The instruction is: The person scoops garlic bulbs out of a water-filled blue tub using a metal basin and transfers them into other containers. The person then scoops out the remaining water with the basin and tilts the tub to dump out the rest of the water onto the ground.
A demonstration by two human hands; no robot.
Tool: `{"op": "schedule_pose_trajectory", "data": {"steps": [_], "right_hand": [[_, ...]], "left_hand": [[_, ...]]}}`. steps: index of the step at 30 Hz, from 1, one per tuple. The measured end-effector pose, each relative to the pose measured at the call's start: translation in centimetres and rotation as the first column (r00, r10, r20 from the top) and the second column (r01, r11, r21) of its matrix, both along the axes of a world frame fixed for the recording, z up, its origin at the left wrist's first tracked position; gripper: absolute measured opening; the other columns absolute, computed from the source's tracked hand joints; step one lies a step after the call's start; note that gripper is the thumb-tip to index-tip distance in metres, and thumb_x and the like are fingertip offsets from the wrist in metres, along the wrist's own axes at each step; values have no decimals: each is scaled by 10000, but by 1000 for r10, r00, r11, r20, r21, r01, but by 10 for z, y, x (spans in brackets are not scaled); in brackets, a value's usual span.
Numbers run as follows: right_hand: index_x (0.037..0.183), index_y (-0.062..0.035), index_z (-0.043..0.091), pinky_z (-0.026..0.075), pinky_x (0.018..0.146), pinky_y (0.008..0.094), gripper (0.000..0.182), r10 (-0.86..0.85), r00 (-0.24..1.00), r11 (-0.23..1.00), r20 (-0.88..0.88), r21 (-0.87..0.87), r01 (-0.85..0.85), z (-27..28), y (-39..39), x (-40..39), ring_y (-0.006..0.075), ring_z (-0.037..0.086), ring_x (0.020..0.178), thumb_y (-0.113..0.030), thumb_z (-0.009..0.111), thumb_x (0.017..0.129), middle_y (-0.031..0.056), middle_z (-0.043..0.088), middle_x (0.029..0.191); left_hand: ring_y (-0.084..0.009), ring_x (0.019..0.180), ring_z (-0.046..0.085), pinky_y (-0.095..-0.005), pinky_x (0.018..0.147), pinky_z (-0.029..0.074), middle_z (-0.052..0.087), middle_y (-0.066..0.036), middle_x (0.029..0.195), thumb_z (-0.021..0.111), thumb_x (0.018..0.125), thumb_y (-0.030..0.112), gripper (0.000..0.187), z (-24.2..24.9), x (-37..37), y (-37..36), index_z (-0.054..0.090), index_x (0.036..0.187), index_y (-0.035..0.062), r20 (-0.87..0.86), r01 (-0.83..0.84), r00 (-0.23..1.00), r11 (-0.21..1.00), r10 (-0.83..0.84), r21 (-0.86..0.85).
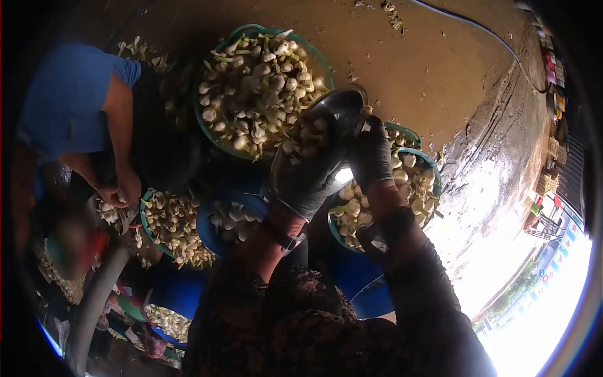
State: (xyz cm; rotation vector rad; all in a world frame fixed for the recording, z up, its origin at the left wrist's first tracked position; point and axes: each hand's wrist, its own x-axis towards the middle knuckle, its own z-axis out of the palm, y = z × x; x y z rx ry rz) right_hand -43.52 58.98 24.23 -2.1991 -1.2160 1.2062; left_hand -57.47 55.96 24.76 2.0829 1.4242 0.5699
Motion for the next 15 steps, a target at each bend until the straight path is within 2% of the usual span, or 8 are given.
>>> {"op": "schedule_pose_trajectory", "data": {"steps": [2,5,6,8,10,11,13,15], "right_hand": [[1138,-8,442,424,831,369,373,159,954,982,253,56,-179,-36,-23,17,295,577,941,-197,534,830,178,588,1013],[1166,-23,413,444,812,353,504,245,907,969,342,-67,-236,-132,-70,50,311,574,963,-294,598,784,205,578,1005],[1175,-27,408,446,809,344,514,120,969,992,215,-63,-109,-120,-74,53,290,574,953,-287,611,782,193,579,1007],[1194,-36,396,449,805,325,536,-158,985,983,-66,-103,151,-91,-90,45,247,574,931,-273,636,777,167,580,1009],[1179,-37,412,457,805,309,509,-470,848,882,-245,-164,442,13,-96,26,210,576,917,-240,652,777,145,592,1005],[1185,-39,412,458,810,301,495,-481,783,871,-393,-114,478,19,-111,23,206,577,913,-221,641,786,137,594,1001],[1233,-48,370,462,789,285,514,-476,676,837,-563,-53,545,45,-143,23,184,578,857,-158,621,798,110,598,941],[1316,-61,286,467,736,269,600,-441,639,834,-630,-25,551,88,-171,29,145,578,751,-69,601,804,73,603,829]], "left_hand": [[-232,766,636,-341,696,507,658,-56,907,616,801,206,315,13,4,-3,612,1116,205,38,27,999,999,-27,22],[-242,806,635,-353,732,503,657,-63,959,601,815,210,297,27,12,-17,619,1111,197,264,73,961,996,-85,53],[-243,813,635,-355,739,502,657,-64,969,598,818,211,293,32,15,-24,621,1110,196,306,92,946,993,-109,69],[-291,1034,545,-386,902,437,543,-103,1180,588,793,172,411,40,16,-44,517,1196,135,198,243,960,941,-199,-236],[-294,1036,540,-382,896,438,540,-118,1177,581,810,184,384,45,19,-62,526,1186,133,98,283,956,957,-276,-69],[-297,1038,535,-377,889,439,538,-134,1174,574,826,197,358,42,20,-73,535,1176,131,0,296,955,952,-297,82],[-319,873,573,-391,784,462,613,-151,951,573,843,235,196,33,14,-106,630,958,87,-4,303,951,933,-310,-192],[-329,763,582,-399,712,460,631,-150,820,572,845,272,225,82,24,-126,654,841,62,-17,390,919,914,-394,-108]]}}
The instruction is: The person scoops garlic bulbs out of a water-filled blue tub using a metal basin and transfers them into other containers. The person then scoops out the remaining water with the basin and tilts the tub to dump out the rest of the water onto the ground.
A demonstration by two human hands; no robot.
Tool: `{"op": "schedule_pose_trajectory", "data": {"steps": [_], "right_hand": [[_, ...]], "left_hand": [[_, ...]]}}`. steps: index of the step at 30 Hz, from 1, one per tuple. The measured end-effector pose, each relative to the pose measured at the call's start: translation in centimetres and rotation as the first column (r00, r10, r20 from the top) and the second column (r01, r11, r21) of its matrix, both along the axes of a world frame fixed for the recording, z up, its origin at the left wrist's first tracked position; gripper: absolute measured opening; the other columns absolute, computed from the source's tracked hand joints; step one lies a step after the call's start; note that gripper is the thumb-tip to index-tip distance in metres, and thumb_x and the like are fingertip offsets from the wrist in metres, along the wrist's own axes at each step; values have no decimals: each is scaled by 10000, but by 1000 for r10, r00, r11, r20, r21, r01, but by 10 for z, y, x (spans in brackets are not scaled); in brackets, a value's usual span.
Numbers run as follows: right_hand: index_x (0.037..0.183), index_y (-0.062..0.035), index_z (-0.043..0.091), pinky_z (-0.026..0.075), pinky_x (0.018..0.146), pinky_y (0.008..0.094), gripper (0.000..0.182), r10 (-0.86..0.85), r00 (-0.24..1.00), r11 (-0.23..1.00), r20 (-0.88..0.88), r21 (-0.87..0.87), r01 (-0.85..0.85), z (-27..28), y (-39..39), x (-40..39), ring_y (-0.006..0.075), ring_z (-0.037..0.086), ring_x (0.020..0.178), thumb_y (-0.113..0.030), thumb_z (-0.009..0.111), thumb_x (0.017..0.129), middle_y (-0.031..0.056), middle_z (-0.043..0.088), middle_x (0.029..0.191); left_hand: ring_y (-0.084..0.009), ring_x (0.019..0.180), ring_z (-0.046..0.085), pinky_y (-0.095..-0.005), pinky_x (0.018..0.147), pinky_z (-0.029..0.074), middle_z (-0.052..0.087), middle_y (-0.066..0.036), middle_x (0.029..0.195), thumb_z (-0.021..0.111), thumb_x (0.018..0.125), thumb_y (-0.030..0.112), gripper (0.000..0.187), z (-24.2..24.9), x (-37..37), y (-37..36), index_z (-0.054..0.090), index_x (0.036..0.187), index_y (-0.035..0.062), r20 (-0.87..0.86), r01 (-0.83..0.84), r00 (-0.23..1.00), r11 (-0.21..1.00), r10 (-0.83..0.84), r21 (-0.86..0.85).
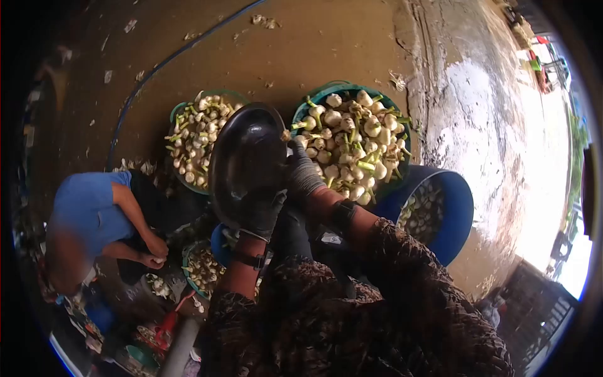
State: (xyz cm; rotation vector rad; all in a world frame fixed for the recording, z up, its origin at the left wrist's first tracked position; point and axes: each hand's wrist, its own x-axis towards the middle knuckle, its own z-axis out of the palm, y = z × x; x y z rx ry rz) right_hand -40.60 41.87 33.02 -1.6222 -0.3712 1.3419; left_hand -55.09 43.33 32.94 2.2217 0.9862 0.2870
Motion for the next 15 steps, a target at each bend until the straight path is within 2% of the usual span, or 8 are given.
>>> {"op": "schedule_pose_trajectory", "data": {"steps": [2,3,5,7,10,12,13,15], "right_hand": [[1318,-64,258,484,606,288,585,23,988,997,155,76,-35,31,-43,13,150,572,735,-7,574,828,128,600,860],[1328,-63,252,484,642,310,601,-89,994,993,56,84,84,50,-72,22,167,577,770,-54,588,829,138,606,856],[1316,-23,273,461,790,367,698,-102,964,987,244,-94,129,81,-140,55,292,595,876,-238,668,783,194,606,936],[1314,10,270,435,871,376,823,-191,946,925,264,-274,263,106,-216,76,344,579,981,-382,700,732,247,579,1049],[1303,16,343,420,901,374,889,-320,938,795,132,-500,342,118,-343,98,328,530,1088,-532,690,695,252,546,1130],[1198,-5,501,432,876,414,666,-647,666,753,-372,-173,635,98,-416,81,237,541,1006,-487,656,766,170,566,1128],[1187,-21,508,444,852,428,561,-680,471,710,-561,-346,613,102,-444,78,245,545,997,-406,645,803,167,581,1099],[1169,9,503,450,826,448,527,-713,528,680,-462,-272,681,100,-486,49,299,548,950,-348,636,805,209,573,1072]], "left_hand": [[-331,716,581,-405,671,448,626,-156,766,570,846,302,270,20,12,-27,656,810,48,24,62,998,998,-61,-28],[-329,715,580,-408,665,442,620,-164,762,571,845,312,283,28,21,-45,654,815,44,-48,121,991,988,-126,-95],[-327,693,573,-420,643,432,607,-162,728,570,846,307,283,71,58,-84,643,781,41,-183,253,944,958,-275,-133],[-329,669,558,-429,623,423,590,-151,703,562,840,283,271,109,88,-133,626,743,38,-301,526,821,848,-486,66],[-322,675,531,-427,647,417,556,-141,710,566,795,223,176,121,120,-202,590,753,54,-159,862,494,457,-855,219],[-328,667,515,-433,639,403,533,-141,691,588,767,203,153,137,142,-246,570,728,56,-171,958,265,239,-949,161],[-322,666,514,-428,637,401,527,-136,682,587,752,190,129,141,153,-266,567,724,66,-166,983,148,126,-975,136],[-310,672,530,-427,630,406,543,-126,690,583,730,173,92,143,173,-297,583,735,81,-159,994,-51,-65,-986,86]]}}
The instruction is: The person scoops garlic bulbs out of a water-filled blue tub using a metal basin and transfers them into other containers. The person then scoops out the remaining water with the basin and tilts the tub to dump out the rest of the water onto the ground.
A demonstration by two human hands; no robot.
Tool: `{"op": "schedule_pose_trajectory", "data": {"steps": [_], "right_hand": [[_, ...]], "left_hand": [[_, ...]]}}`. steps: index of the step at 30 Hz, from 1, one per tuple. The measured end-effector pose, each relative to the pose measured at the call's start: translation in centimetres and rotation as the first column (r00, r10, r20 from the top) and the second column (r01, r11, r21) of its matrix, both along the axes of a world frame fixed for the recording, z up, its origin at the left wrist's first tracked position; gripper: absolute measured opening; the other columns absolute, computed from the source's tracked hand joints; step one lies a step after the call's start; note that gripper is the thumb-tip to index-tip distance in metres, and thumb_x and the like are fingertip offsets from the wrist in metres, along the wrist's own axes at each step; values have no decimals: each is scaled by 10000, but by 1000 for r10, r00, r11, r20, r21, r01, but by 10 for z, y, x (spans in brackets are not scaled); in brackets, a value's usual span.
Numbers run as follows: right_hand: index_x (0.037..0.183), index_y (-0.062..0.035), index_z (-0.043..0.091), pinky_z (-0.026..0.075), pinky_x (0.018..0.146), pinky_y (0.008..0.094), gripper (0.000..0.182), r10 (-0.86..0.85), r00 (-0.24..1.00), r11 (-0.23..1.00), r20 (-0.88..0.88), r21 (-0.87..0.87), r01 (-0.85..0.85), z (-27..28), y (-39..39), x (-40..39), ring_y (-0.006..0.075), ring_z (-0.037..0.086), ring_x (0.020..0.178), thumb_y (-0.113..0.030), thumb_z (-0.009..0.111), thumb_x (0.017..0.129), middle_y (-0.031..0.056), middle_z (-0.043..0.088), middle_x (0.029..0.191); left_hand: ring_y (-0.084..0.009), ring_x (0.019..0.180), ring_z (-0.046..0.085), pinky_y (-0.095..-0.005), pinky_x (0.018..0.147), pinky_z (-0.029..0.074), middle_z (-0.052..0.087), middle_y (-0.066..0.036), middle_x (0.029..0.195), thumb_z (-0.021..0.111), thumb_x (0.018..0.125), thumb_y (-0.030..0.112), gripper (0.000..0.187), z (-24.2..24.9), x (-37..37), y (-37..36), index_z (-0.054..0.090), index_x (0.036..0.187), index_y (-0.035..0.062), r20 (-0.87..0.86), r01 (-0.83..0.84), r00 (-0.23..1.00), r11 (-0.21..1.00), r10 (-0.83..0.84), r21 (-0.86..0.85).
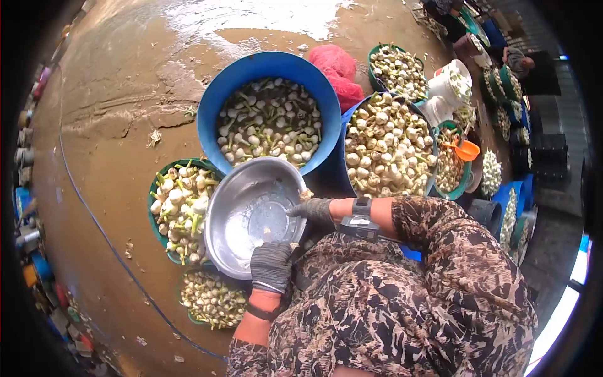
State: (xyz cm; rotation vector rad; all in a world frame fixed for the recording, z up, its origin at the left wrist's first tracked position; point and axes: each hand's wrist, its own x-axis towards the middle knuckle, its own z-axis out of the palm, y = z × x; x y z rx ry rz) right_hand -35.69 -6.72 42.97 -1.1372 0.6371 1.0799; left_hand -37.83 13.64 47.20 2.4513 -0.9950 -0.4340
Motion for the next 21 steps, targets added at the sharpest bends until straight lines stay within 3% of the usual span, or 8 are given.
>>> {"op": "schedule_pose_trajectory", "data": {"steps": [3,4,6,8,9,12,18,21], "right_hand": [[1122,33,520,453,794,437,441,32,961,982,275,-190,22,-36,-45,-41,308,562,831,-258,601,801,225,584,1007],[1079,37,546,453,779,425,386,-378,924,912,52,-150,381,-33,-42,-42,299,565,791,-222,585,796,209,601,970],[892,25,622,444,719,372,245,-93,954,855,286,-467,224,-30,-68,-40,245,571,736,-187,573,780,112,628,815],[902,46,610,461,738,342,273,-368,874,709,318,-512,485,6,-69,-34,243,581,729,-196,579,781,135,624,805],[1066,51,525,462,772,327,358,-146,976,705,160,-675,216,4,-86,-22,236,594,791,-154,583,778,133,624,856],[1320,17,215,403,929,318,683,-103,581,502,807,-462,731,-44,-117,-6,260,540,1026,-119,592,767,178,524,1128],[1361,-11,234,266,1049,450,708,554,718,-110,422,-818,565,-38,-153,104,400,326,1256,-324,561,817,256,313,1352],[1365,-70,286,258,1024,517,604,622,736,-160,269,-876,455,-73,-164,146,400,315,1262,-350,465,861,194,282,1408]], "left_hand": [[-315,708,543,-428,652,417,563,-134,722,593,755,244,173,-8,21,-37,587,746,71,-87,284,957,956,-278,75],[-321,730,549,-429,666,422,572,-140,738,601,760,282,219,-6,27,-49,593,758,63,-112,345,935,935,-336,79],[-352,852,559,-438,776,434,593,-182,865,645,735,366,407,-1,42,-58,608,966,33,-273,302,914,953,-299,-32],[-360,942,550,-432,852,426,580,-202,996,651,750,322,470,-4,53,-57,560,1098,20,-186,199,955,964,-231,-176],[-360,978,539,-430,877,418,564,-204,1051,653,754,302,494,-10,59,-54,535,1135,11,-192,135,966,972,-172,-192],[-264,1010,540,-352,880,434,540,-166,1113,629,814,222,481,-56,74,-36,473,1210,-2,-313,-146,946,976,89,-163],[-327,1020,529,-380,894,413,529,-211,1122,586,843,274,458,-145,136,-16,489,1187,-13,-464,-483,796,870,388,-101],[-212,929,548,-320,845,434,567,-149,1047,572,875,212,414,-157,161,-31,461,1207,-11,-410,-544,753,838,514,51]]}}
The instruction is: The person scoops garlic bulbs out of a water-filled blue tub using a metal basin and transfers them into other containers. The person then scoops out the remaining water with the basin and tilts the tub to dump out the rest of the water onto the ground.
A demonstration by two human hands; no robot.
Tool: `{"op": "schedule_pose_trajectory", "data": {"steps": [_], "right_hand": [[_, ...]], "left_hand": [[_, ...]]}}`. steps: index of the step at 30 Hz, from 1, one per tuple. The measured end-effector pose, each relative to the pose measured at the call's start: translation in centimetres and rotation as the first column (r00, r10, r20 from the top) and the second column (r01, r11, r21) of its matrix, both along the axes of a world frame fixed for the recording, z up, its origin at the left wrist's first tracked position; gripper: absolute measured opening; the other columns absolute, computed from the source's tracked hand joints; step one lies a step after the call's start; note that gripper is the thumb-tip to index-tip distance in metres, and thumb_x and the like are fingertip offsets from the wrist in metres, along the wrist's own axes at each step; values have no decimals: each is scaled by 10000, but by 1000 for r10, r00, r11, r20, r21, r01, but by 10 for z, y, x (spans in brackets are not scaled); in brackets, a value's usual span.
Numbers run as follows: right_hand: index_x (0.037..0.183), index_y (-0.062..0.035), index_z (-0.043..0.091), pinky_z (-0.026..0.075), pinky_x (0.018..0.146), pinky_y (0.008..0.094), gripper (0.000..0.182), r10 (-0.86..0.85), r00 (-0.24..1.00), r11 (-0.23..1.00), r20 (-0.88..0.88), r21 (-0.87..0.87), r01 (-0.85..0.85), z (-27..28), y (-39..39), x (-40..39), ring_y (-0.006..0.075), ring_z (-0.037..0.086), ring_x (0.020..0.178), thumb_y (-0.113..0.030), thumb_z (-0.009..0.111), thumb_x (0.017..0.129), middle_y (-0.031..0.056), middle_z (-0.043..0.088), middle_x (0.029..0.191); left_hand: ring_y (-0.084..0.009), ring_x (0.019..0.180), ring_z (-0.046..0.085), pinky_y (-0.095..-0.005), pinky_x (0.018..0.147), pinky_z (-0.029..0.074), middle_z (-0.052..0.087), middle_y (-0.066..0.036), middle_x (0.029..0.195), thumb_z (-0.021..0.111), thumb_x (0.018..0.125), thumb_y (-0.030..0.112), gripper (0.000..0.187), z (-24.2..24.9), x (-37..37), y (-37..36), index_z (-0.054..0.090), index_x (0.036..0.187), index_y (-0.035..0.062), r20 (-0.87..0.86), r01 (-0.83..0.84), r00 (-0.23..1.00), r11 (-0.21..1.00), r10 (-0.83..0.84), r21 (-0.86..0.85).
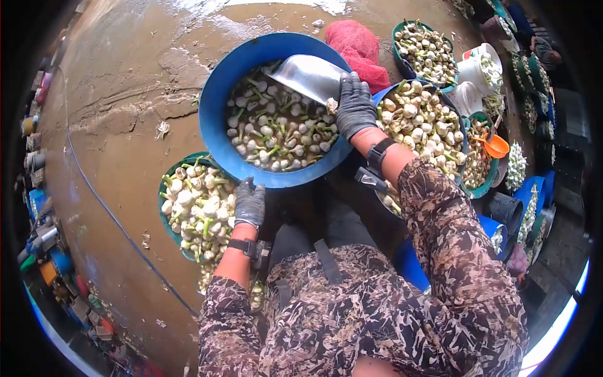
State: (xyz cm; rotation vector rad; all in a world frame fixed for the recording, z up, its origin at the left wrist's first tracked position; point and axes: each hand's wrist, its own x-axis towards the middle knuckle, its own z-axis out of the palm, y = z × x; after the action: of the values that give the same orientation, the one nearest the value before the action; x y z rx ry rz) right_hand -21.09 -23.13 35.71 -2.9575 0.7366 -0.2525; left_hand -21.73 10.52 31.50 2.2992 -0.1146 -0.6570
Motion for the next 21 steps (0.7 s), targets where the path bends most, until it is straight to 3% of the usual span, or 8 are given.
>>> {"op": "schedule_pose_trajectory", "data": {"steps": [3,5,6,10,14,16,19,21], "right_hand": [[1368,-94,288,265,999,575,602,52,998,999,-35,-13,-52,-48,-2,26,409,297,1268,-363,462,859,163,254,1435],[1379,-122,278,281,986,596,611,4,966,993,-260,118,28,-64,5,41,418,282,1272,-382,465,859,166,224,1445],[1370,-83,283,278,1023,495,610,11,950,996,-311,87,17,-73,11,44,402,340,1235,-363,469,861,202,279,1403],[1356,-77,301,305,1012,468,584,12,938,999,-345,36,0,-138,9,54,401,380,1196,-300,486,849,203,328,1366],[1352,-59,291,337,1021,390,640,16,961,956,-276,287,66,-180,-27,63,347,410,1206,-120,564,777,205,372,1325],[1359,-98,291,351,1007,371,644,-35,945,913,-326,375,163,-207,-42,59,357,431,1188,-128,571,780,214,402,1297],[1365,-113,287,383,963,360,664,-51,887,878,-458,403,259,-232,-49,63,352,488,1120,-144,592,776,218,475,1212],[1367,-117,284,402,935,356,677,-59,826,848,-561,409,339,-244,-47,65,342,524,1073,-156,606,772,218,517,1158]], "left_hand": [[-216,907,544,-323,834,434,564,-144,1017,565,876,231,413,-24,14,-18,472,1202,-4,20,-64,998,996,63,61],[-244,934,549,-334,852,430,559,-163,1055,573,867,239,430,-51,28,-29,473,1204,-9,-21,-115,993,991,116,64],[-260,959,549,-342,868,424,552,-175,1088,573,865,242,437,-69,33,-31,470,1206,-11,18,-123,992,987,122,101],[-318,1089,512,-358,940,387,509,-226,1200,567,865,258,466,-118,75,-48,462,1214,-31,-44,-232,970,968,237,99],[-383,1186,422,-383,999,340,424,-277,1284,484,890,417,625,-177,132,-50,395,1271,-71,-101,-320,939,943,328,85],[-388,1213,397,-386,1016,328,395,-274,1319,422,901,469,662,-243,165,-34,374,1293,-62,102,-417,909,862,405,289],[-364,1255,355,-385,1047,290,363,-260,1352,382,897,514,710,-277,196,-28,349,1313,-60,-40,-613,780,775,625,156],[-349,1262,351,-391,1053,281,368,-242,1357,382,891,527,717,-298,199,-29,340,1327,-41,-67,-620,777,780,625,81]]}}
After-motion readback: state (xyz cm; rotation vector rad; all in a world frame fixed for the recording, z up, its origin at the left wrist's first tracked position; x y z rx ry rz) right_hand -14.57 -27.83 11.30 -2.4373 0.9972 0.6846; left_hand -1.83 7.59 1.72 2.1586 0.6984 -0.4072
